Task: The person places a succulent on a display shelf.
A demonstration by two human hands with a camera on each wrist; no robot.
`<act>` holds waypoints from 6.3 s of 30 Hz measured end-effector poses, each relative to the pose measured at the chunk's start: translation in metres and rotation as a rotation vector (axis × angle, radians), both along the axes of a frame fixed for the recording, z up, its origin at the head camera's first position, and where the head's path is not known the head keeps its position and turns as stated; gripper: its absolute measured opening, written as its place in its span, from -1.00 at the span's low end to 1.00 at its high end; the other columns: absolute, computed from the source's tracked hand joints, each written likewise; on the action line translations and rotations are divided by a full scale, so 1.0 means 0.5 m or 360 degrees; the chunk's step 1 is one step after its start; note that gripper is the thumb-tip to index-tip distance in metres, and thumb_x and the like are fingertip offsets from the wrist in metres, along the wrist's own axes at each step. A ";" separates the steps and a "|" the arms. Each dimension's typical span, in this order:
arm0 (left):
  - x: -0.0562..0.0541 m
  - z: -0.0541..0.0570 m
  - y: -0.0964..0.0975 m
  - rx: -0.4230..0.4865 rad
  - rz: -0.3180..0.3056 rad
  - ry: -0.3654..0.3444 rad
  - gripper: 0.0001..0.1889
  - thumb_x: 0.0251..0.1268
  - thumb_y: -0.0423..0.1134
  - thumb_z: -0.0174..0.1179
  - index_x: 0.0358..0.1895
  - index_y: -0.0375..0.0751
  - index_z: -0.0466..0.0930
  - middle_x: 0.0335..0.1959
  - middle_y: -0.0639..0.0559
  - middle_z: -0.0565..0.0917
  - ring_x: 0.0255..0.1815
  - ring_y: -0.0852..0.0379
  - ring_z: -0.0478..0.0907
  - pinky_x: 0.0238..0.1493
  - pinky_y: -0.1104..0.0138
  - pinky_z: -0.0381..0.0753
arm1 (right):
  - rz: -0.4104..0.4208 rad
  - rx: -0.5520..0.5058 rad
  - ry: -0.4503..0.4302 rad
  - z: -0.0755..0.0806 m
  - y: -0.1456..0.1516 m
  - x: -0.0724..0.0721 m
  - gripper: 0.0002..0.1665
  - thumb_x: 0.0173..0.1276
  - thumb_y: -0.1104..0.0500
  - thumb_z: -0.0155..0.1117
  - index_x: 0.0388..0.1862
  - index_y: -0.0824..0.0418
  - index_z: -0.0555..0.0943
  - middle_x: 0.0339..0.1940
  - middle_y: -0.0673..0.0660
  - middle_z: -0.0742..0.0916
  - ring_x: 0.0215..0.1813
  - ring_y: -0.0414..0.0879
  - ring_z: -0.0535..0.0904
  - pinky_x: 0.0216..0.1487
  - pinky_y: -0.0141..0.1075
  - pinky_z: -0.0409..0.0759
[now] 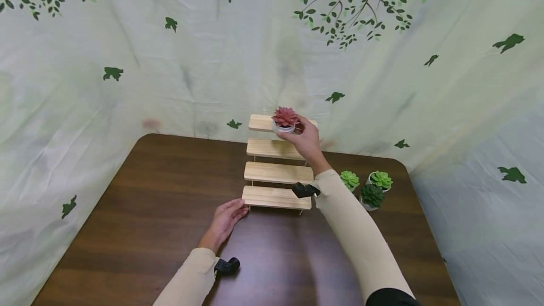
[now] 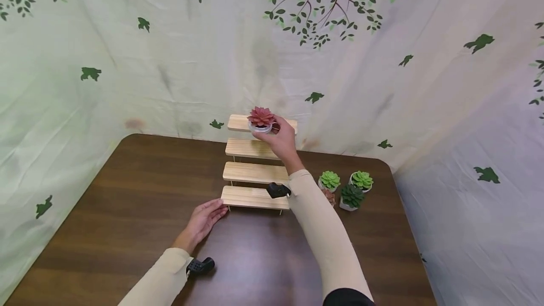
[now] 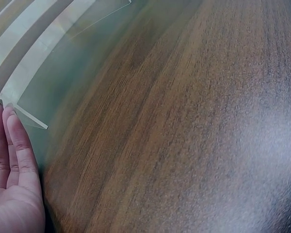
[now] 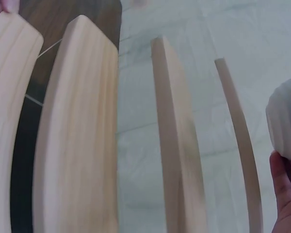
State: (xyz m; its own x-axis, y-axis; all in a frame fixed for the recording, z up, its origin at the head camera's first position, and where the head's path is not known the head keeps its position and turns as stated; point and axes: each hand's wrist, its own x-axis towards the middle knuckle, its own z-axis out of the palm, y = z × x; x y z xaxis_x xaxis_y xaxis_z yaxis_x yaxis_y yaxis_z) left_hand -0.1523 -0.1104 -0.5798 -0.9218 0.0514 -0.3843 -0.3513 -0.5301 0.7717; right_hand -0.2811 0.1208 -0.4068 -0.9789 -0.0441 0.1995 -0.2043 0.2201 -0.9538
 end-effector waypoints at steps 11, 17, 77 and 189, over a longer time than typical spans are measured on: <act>0.005 -0.001 -0.004 -0.0044 0.0014 -0.0004 -0.89 0.36 -0.48 0.10 -0.26 -0.30 0.62 -0.39 -0.01 0.71 -0.31 0.12 0.68 -0.14 0.35 0.69 | 0.0057 -0.0116 -0.0091 0.015 -0.066 -0.046 -0.20 0.09 0.31 0.51 0.32 0.30 0.39 0.22 0.24 0.57 0.21 0.02 0.54 0.16 -0.24 0.57; 0.006 -0.001 -0.004 -0.0036 0.0004 0.0023 -0.90 0.35 -0.47 0.11 -0.25 -0.29 0.63 -0.38 -0.01 0.71 -0.31 0.13 0.68 -0.13 0.35 0.69 | 0.0047 -0.0087 -0.0179 0.013 -0.096 -0.064 -0.18 0.08 0.32 0.51 0.33 0.28 0.39 0.22 0.23 0.57 0.19 0.01 0.54 0.12 -0.27 0.59; 0.002 -0.004 -0.002 0.0008 -0.0014 0.0020 -0.86 0.38 -0.47 0.08 -0.30 -0.26 0.62 -0.40 0.01 0.71 -0.31 0.13 0.68 -0.11 0.34 0.68 | -0.0102 -0.0125 -0.0058 -0.015 0.149 0.131 -0.12 0.23 0.33 0.38 0.47 0.28 0.17 0.40 0.30 0.35 0.43 0.11 0.27 0.43 -0.11 0.28; 0.004 0.000 -0.007 0.0020 -0.0036 0.0015 -0.85 0.37 -0.44 0.12 -0.32 -0.21 0.66 -0.38 0.01 0.72 -0.29 0.13 0.68 -0.08 0.34 0.67 | -0.0575 -0.0153 -0.0264 -0.197 0.228 0.229 -0.15 0.07 0.40 0.47 0.35 0.33 0.33 0.25 0.29 0.48 0.27 0.03 0.40 0.12 -0.51 0.43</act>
State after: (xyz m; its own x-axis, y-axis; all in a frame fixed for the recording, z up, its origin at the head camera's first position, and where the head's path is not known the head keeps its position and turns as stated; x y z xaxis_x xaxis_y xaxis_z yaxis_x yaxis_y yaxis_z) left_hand -0.1502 -0.1138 -0.5796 -0.9238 0.0769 -0.3750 -0.3561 -0.5317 0.7684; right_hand -0.1667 0.2346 -0.5053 -0.9472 0.3198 0.0241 0.0281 0.1577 -0.9871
